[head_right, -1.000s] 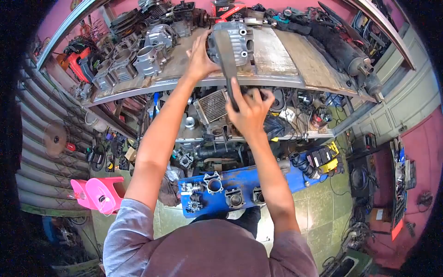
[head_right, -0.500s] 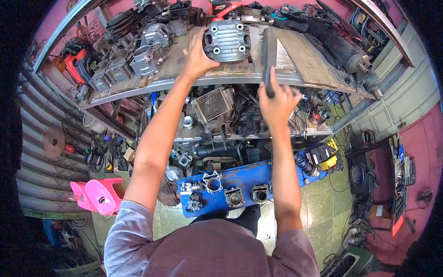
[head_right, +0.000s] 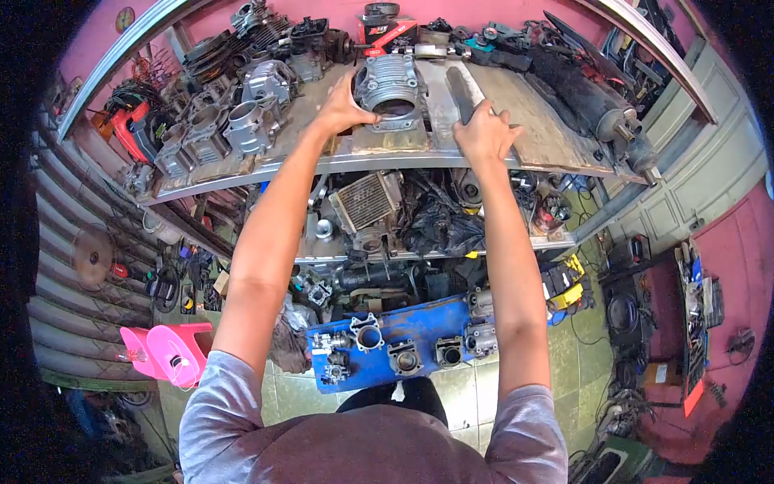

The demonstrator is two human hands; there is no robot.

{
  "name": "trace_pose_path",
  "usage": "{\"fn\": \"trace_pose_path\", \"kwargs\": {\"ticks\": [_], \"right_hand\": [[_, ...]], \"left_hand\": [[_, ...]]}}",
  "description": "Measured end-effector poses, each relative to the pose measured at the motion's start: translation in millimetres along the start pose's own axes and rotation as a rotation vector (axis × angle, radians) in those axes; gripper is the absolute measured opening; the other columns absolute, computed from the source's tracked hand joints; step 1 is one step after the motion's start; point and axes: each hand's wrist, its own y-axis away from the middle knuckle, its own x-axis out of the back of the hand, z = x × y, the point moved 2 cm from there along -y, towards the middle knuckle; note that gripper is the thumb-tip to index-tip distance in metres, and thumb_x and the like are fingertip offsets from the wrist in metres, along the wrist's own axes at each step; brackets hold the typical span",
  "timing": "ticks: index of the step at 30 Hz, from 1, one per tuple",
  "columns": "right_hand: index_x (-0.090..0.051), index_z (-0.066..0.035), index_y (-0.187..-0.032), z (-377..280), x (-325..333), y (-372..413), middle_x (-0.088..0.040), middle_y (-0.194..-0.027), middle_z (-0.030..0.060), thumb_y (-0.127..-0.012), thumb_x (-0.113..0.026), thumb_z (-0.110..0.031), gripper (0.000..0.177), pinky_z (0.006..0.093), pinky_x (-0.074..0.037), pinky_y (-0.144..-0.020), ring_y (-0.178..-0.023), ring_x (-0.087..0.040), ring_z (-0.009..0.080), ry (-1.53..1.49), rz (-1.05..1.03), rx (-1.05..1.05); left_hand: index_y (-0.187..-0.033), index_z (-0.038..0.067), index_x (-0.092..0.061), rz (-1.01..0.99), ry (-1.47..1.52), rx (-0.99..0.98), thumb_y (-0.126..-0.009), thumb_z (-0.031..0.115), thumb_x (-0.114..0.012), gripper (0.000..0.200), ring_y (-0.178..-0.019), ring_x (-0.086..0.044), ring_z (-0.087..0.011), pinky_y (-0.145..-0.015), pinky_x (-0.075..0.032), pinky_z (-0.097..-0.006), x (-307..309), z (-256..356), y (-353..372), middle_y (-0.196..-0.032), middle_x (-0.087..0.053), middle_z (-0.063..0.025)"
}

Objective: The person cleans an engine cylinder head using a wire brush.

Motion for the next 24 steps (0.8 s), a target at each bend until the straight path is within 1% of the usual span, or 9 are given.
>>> {"fn": "trace_pose_path", "kwargs": {"ticks": [9,13,15,16,19,20,21,23,24], "right_hand": [[-0.07,-0.01,-0.116,1,-17,-12,-0.073,-0.112,0.0144,-0.08,-0.076,-0.041,0.048,0.0677,-0.036,-0.099,-0.124,-0.056,0.0352,0.078,-0.08,0.148],[-0.068,-0.013,-0.125,-1,-5,-6,-0.069,-0.123,0.0129,-0.081,-0.076,-0.04,0.052,0.0692,-0.035,-0.102,-0.127,-0.053,0.0338,0.048,0.008,0.219],[-0.065,-0.014,-0.13,-1,0,-10,-0.067,-0.125,0.0127,-0.083,-0.075,-0.04,0.054,0.0687,-0.036,-0.102,-0.128,-0.053,0.0332,-0.042,0.059,0.296],[-0.062,-0.014,-0.134,-3,2,-13,-0.066,-0.128,0.0125,-0.085,-0.073,-0.04,0.057,0.0682,-0.036,-0.102,-0.128,-0.053,0.0325,-0.137,0.114,0.363],[-0.054,-0.017,-0.143,-18,6,-23,-0.066,-0.131,0.0106,-0.089,-0.07,-0.04,0.062,0.0675,-0.037,-0.101,-0.129,-0.052,0.0315,-0.295,0.149,0.501],[-0.05,-0.019,-0.148,-26,6,-24,-0.066,-0.132,0.0094,-0.092,-0.068,-0.04,0.062,0.0668,-0.037,-0.101,-0.129,-0.053,0.0309,-0.28,0.144,0.52],[-0.05,-0.019,-0.148,-34,7,-25,-0.066,-0.132,0.0094,-0.092,-0.068,-0.04,0.062,0.0668,-0.037,-0.101,-0.129,-0.053,0.0309,-0.288,0.139,0.524],[-0.048,-0.024,-0.15,-50,10,-24,-0.066,-0.135,0.0066,-0.094,-0.067,-0.04,0.062,0.0666,-0.037,-0.101,-0.128,-0.053,0.0305,-0.241,0.048,0.539],[-0.048,-0.027,-0.151,-57,1,-28,-0.065,-0.137,0.005,-0.095,-0.066,-0.038,0.06,0.0677,-0.036,-0.103,-0.129,-0.053,0.0298,-0.223,0.005,0.521]], "left_hand": [[-0.156,0.017,-0.037,-0.256,-0.015,0.128,-0.052,0.054,-0.094,0.124,-0.148,-0.033,-0.0377,-0.112,-0.015,-0.0793,-8,-32,-31,-0.158,-0.045,-0.0112],[-0.157,0.015,-0.038,-0.195,0.039,0.083,-0.054,0.059,-0.093,0.124,-0.149,-0.033,-0.0376,-0.111,-0.012,-0.081,-10,-32,-23,-0.155,-0.047,-0.0154],[-0.155,0.012,-0.041,-0.097,-0.052,0.078,-0.059,0.062,-0.09,0.119,-0.145,-0.041,-0.0364,-0.116,-0.023,-0.0694,-1,-21,-17,-0.151,-0.051,-0.02],[-0.155,0.012,-0.041,-0.089,-0.054,0.086,-0.059,0.062,-0.09,0.119,-0.145,-0.041,-0.0364,-0.116,-0.023,-0.0694,8,-9,-13,-0.151,-0.051,-0.02],[-0.135,0.007,-0.065,0.098,0.511,0.02,-0.08,0.057,-0.08,0.075,-0.116,-0.066,-0.0268,-0.1,-0.05,-0.0352,32,13,-2,-0.127,-0.069,-0.0186],[-0.126,0.006,-0.07,0.129,0.436,-0.053,-0.083,0.053,-0.079,0.065,-0.11,-0.068,-0.0234,-0.096,-0.051,-0.0338,31,13,-9,-0.114,-0.075,-0.0151],[-0.126,0.006,-0.07,0.132,0.43,-0.045,-0.083,0.053,-0.079,0.065,-0.11,-0.068,-0.0234,-0.096,-0.051,-0.0338,30,15,-7,-0.114,-0.075,-0.0151],[-0.126,0.009,-0.071,0.086,0.104,-0.063,-0.08,0.053,-0.082,0.065,-0.113,-0.068,-0.0258,-0.105,-0.045,-0.0461,25,21,-5,-0.113,-0.076,-0.0126],[-0.127,0.013,-0.072,0.126,-0.064,0.014,-0.075,0.052,-0.085,0.066,-0.118,-0.066,-0.0301,-0.11,-0.032,-0.0647,26,31,0,-0.119,-0.074,-0.0103]]}}
